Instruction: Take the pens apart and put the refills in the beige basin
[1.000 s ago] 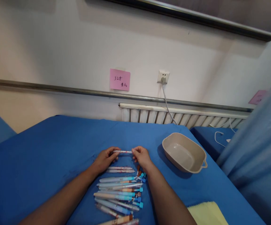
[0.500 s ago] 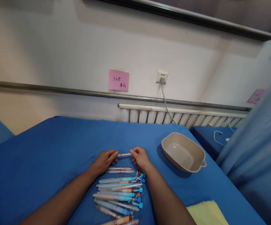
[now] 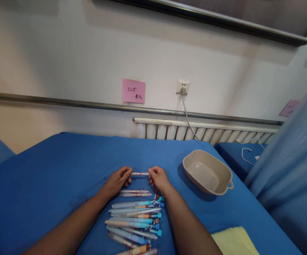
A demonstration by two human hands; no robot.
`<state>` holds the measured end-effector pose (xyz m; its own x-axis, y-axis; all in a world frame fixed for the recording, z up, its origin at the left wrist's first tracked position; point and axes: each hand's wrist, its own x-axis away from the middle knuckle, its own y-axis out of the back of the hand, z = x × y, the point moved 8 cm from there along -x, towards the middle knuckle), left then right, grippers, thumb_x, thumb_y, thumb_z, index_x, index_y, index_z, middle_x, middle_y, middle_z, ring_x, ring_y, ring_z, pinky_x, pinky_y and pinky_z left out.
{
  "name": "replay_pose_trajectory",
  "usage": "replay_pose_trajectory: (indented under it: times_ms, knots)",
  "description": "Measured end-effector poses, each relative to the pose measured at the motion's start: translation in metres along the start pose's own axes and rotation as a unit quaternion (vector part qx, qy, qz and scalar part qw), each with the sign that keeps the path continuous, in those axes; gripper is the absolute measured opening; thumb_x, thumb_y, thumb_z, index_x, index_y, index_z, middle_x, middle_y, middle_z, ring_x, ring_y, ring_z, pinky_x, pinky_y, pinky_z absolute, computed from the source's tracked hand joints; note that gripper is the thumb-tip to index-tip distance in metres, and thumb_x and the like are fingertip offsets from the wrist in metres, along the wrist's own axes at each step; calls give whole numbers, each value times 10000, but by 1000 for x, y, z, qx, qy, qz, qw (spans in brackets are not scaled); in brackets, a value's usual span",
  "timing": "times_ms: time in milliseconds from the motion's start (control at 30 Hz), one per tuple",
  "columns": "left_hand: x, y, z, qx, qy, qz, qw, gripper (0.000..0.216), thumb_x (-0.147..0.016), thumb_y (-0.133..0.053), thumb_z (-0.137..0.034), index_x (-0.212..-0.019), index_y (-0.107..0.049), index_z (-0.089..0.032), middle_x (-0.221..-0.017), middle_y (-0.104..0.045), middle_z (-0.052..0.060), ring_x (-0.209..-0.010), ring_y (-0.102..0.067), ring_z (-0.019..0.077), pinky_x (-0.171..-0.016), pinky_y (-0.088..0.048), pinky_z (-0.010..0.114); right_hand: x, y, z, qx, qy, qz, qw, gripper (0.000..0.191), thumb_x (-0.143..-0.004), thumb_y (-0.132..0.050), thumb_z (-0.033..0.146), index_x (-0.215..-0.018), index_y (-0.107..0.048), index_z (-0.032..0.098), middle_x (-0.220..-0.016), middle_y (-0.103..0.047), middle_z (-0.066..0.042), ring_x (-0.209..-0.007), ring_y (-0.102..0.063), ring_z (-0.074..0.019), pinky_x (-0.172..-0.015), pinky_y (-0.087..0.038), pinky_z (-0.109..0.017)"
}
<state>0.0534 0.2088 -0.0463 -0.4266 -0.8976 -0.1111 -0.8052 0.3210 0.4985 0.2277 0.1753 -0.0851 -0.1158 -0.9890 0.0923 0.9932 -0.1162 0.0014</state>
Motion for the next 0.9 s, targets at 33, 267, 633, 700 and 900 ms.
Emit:
replay_pose_trajectory:
  times_ms: [33,267,633,700,900]
  knots:
    - [-1,2,-1,4,-10,-13,1000,371,-798,-516,-491,-968,-592,-170,-742,-663,18,-638,-608,168,-634,-480,278,0,0,0,-1,0,-1,1000,396,-687,-594,563,-650,-500,180,-480,-479,69,-376,-389,-49,-390,-296,-179]
    - [-3,6,7,28,14,-30,999,386,-770,-519,-467,-997,-595,-164,-738,-625,6,-580,-565,152,-580,-461,267,0,0,0,2,5,-2,1000,379,-682,-611,541,-654,-510,177,-489,-487,64,-386,-395,-55,-390,-293,-184]
    - [4,-6,-16,-35,-55,43,997,293,-791,-542,-433,-913,-667,-198,-854,-680,41,-788,-610,193,-729,-467,280,-2,1,-4,0,1,-2,1000,387,-708,-583,554,-649,-494,182,-475,-474,70,-378,-390,-56,-389,-295,-185]
    - [4,-9,-11,-28,-32,54,998,343,-834,-475,-466,-903,-658,-185,-746,-668,24,-668,-602,171,-635,-462,260,-2,1,-3,-2,2,-1,1000,384,-704,-587,551,-648,-493,182,-484,-478,69,-382,-392,-55,-389,-300,-185]
    - [0,0,-3,-9,-5,9,1000,394,-820,-479,-506,-930,-633,-160,-700,-657,24,-605,-594,167,-595,-470,267,-3,1,-4,-1,1,-6,1000,365,-701,-597,531,-663,-504,180,-482,-485,71,-378,-398,-51,-388,-305,-180]
